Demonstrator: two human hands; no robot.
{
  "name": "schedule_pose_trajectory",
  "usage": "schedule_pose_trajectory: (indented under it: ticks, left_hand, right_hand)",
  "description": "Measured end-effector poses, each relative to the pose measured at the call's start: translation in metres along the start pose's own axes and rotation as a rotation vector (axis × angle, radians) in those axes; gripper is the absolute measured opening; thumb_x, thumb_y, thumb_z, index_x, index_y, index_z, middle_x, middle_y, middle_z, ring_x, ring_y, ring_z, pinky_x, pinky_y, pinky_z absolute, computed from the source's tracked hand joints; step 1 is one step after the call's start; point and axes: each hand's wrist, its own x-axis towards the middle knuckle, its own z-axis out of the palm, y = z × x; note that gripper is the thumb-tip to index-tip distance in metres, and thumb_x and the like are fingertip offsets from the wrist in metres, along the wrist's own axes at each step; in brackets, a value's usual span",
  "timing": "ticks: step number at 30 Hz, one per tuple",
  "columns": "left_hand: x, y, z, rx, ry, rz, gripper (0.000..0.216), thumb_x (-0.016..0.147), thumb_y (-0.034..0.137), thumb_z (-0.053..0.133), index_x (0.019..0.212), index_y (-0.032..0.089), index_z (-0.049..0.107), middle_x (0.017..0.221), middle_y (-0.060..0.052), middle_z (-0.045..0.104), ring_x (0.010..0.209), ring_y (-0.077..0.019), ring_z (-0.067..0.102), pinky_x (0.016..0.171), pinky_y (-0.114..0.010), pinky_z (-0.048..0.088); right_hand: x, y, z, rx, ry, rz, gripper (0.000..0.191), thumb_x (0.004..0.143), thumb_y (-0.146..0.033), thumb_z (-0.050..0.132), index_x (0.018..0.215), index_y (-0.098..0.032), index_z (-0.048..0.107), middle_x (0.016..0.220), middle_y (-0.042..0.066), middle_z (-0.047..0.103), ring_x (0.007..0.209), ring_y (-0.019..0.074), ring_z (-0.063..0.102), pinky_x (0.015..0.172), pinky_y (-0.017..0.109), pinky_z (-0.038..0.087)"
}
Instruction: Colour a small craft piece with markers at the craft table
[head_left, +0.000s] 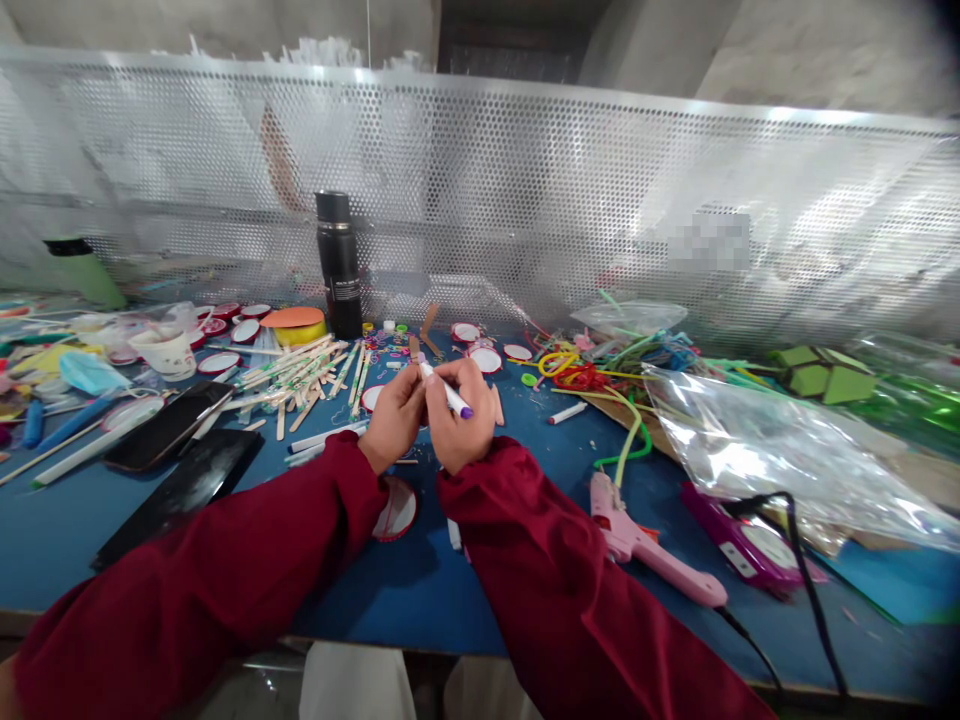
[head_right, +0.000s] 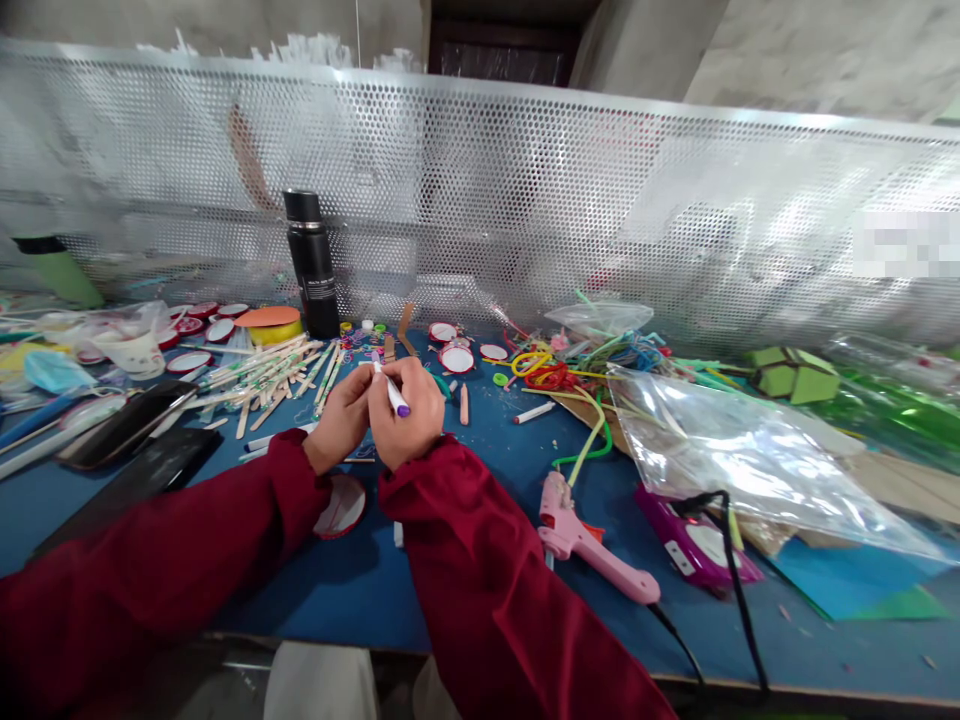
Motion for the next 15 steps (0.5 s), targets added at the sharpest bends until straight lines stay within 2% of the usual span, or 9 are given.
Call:
schedule_pose_trajectory:
  ticks: [6,15]
  left_hand:
    - [-0.0008,-0.0001,0.001,-0.035,-0.006,-0.063,0.038,0.081,0.054,0.067,0.083,0.017,0.056,0.062,0.004,0.047,0.053,-0.0087,0.041,0.05,-0.022,0.034]
    - [-0.0002,-0.0022,-0.001,-0.005,-0.018,0.009,0.037,0.083,0.052,0.066,0.081,0.017,0.055,0.063,0.004,0.047,0.056,-0.0082,0.04,0.054,-0.022,0.037]
  right_hand:
    - [0.0015,0.0009,0.0002,-0.025,0.047,0.005,0.01,0.09,-0.029,0.055,0.086,-0.022,0.06,0.078,0.0,0.066,0.072,0.0156,0.06,0.074,0.03,0.045]
    - [-0.0003,0.0006,0.0004,0.014,-0.007,0.014,0.012,0.092,-0.031,0.053,0.089,-0.022,0.06,0.08,0.0,0.067,0.074,0.0148,0.062,0.077,0.029,0.046]
